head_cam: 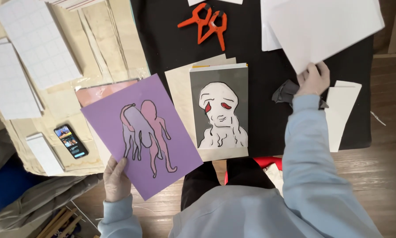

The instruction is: Organizing and stacking art prints and paper sheets on workshop tables.

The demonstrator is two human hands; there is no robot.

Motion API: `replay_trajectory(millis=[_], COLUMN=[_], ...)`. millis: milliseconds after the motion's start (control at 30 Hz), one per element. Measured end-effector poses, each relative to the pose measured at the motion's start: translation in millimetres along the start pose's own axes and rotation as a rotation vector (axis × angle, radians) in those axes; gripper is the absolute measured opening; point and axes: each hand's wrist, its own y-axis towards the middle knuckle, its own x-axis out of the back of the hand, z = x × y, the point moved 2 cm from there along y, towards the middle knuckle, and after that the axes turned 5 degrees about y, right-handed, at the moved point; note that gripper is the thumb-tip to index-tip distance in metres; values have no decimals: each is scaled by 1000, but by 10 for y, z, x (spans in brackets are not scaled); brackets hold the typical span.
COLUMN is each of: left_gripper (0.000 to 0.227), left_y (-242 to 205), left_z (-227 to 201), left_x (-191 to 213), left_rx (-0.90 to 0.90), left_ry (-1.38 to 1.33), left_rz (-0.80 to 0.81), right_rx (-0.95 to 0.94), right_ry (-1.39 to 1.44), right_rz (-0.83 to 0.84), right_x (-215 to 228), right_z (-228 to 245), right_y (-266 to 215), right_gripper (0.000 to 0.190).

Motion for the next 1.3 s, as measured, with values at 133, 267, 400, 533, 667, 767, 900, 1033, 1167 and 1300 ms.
replay_trajectory(millis=[133, 267, 400, 533, 667, 767, 900, 1033, 1167, 1300], left_gripper=[47, 48, 49, 46, 45, 43, 41, 47, 47, 64], left_y=[9, 84, 149, 237, 245, 256, 240, 237, 247, 220], left_z=[-47, -83, 15, 132, 304, 400, 527, 610, 1014, 1215], left_x=[-43, -150, -187, -340, -456, -530, -663, -1057, -1784, -2705], left_rx=[-9, -30, -45, -56, -44, -45, -43, 27, 59, 223], left_ry=[-2, -12, -26, -76, -99, -104, -105, 1, 13, 24], left_rz=[34, 45, 86, 132, 156, 162, 204, 159, 177, 344], right_rx=[5, -27, -118, -152, -7, 119, 206, 287, -361, -308], right_ry=[-62, -310, -560, -636, -719, -893, -981, -889, -478, -367], right_rz=[194, 333, 479, 532, 442, 387, 389, 403, 623, 743], right_x=[66, 509, 905, 849, 597, 516, 454, 340, 519, 216], right_z=[354, 113, -500, -757, -570, -523, -444, -245, -338, -224], right_y=[-704, -1375, -1808, -2081, -2268, -2306, -2318, -2402, -2242, -2210], right_gripper=[41, 39, 35, 34, 30, 29, 34, 36, 39, 50])
